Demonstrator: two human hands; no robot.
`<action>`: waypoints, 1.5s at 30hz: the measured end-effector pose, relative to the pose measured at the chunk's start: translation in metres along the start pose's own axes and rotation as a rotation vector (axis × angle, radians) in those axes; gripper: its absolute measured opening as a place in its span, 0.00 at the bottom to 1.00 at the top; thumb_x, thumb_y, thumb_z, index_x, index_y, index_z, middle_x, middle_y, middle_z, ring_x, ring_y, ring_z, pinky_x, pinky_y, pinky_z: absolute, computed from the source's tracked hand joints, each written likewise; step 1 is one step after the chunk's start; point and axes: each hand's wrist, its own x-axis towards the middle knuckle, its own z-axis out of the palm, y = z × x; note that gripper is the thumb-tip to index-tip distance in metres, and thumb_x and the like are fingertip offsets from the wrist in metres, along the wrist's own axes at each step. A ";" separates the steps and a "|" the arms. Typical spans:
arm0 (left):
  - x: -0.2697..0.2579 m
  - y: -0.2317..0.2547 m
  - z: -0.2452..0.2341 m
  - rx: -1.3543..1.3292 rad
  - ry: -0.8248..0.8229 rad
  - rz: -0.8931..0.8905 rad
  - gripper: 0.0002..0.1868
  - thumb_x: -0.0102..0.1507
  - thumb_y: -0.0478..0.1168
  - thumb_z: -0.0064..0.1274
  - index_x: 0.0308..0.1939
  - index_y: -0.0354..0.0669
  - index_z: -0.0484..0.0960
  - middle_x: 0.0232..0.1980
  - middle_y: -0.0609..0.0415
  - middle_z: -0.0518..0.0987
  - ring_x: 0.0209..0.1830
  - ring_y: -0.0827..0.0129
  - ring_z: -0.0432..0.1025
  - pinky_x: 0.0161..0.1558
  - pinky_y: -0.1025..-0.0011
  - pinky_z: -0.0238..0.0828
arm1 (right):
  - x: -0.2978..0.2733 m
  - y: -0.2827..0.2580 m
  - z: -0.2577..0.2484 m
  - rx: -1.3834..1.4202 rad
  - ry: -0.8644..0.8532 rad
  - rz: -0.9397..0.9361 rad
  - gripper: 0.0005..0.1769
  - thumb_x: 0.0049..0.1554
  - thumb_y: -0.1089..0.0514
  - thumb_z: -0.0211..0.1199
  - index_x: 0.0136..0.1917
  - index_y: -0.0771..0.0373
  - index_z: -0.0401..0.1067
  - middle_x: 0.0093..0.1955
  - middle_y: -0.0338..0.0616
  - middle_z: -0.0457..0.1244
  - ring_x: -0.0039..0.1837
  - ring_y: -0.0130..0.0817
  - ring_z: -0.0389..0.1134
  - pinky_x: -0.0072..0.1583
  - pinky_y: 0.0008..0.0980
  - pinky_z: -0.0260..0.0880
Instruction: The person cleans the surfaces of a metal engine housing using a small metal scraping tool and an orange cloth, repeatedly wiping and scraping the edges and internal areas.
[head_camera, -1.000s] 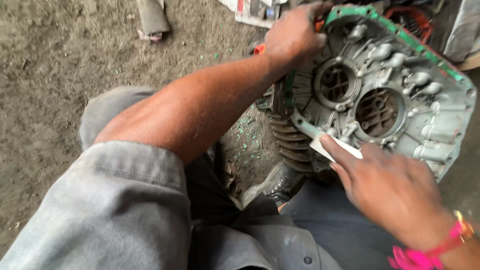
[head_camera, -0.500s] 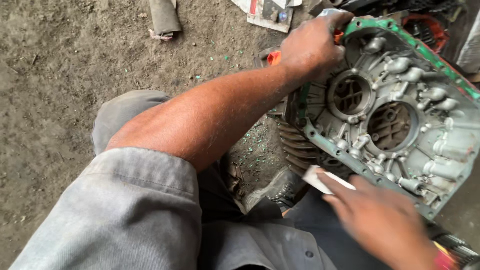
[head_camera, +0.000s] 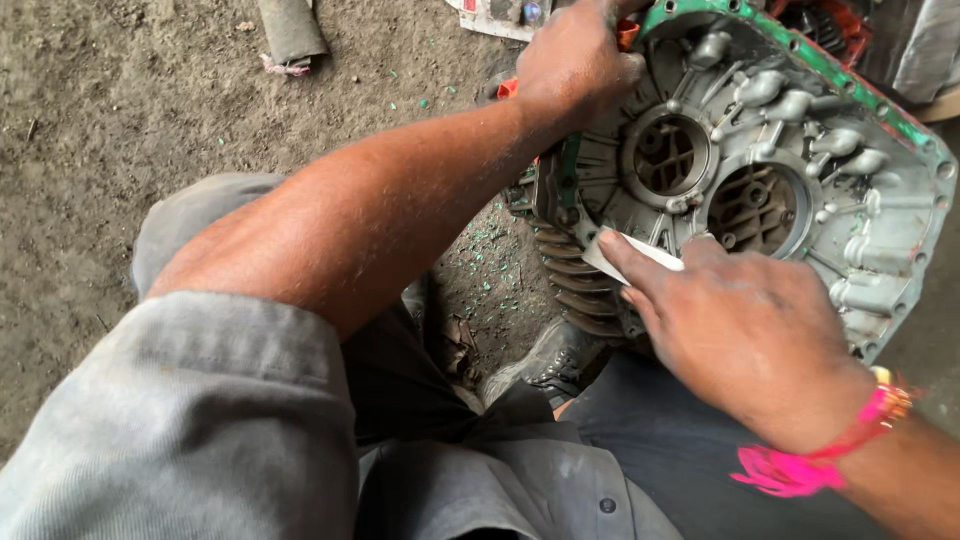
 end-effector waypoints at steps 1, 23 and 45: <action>0.001 -0.002 0.001 -0.016 -0.003 -0.001 0.30 0.53 0.45 0.58 0.61 0.69 0.78 0.54 0.55 0.84 0.55 0.57 0.78 0.56 0.57 0.73 | -0.004 -0.001 -0.005 0.000 -0.004 0.004 0.29 0.59 0.36 0.58 0.74 0.29 0.70 0.33 0.37 0.63 0.29 0.35 0.66 0.32 0.37 0.65; -0.001 0.003 -0.007 -0.009 0.028 0.007 0.28 0.53 0.45 0.58 0.59 0.71 0.79 0.54 0.54 0.84 0.54 0.55 0.78 0.55 0.58 0.74 | 0.015 -0.008 -0.020 0.118 0.133 0.000 0.25 0.60 0.40 0.57 0.70 0.35 0.71 0.32 0.41 0.66 0.29 0.40 0.68 0.32 0.40 0.68; -0.002 0.010 -0.017 -0.041 -0.019 0.008 0.31 0.53 0.43 0.57 0.62 0.72 0.77 0.56 0.57 0.84 0.56 0.57 0.78 0.56 0.59 0.75 | 0.041 -0.024 -0.012 0.031 0.191 0.013 0.15 0.65 0.43 0.58 0.64 0.38 0.75 0.33 0.40 0.64 0.32 0.38 0.68 0.34 0.39 0.67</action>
